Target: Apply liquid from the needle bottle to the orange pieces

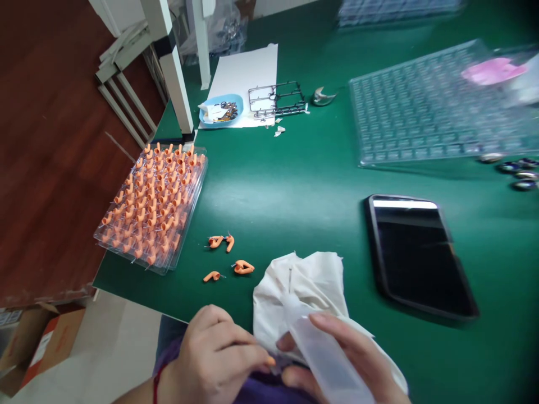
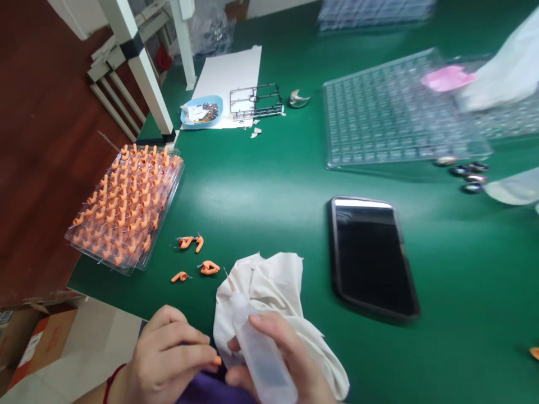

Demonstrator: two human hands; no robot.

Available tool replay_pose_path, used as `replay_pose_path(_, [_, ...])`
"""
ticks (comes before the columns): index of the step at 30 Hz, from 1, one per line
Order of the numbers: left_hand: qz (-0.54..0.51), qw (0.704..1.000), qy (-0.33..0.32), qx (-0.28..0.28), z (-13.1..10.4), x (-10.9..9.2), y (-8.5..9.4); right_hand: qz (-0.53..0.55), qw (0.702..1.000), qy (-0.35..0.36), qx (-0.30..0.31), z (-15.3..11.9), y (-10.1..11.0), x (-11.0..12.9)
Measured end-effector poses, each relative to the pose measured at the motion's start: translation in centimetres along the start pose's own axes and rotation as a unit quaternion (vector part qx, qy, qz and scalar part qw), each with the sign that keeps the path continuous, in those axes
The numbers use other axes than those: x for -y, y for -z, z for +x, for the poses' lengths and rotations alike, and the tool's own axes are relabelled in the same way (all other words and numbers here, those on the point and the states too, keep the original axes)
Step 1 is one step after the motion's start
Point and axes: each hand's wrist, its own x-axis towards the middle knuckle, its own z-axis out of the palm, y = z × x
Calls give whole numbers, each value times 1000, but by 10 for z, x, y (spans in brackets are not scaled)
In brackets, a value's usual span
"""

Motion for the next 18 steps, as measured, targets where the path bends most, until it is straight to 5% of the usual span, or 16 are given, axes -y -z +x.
replay_pose_path(6, [58,998,20,-20,-7,8,-4,-116,991,70,-23,5,-8,-14])
replay_pose_path(18, [61,997,-39,-9,-4,3,-10,-110,989,14,-93,0,-9,-9])
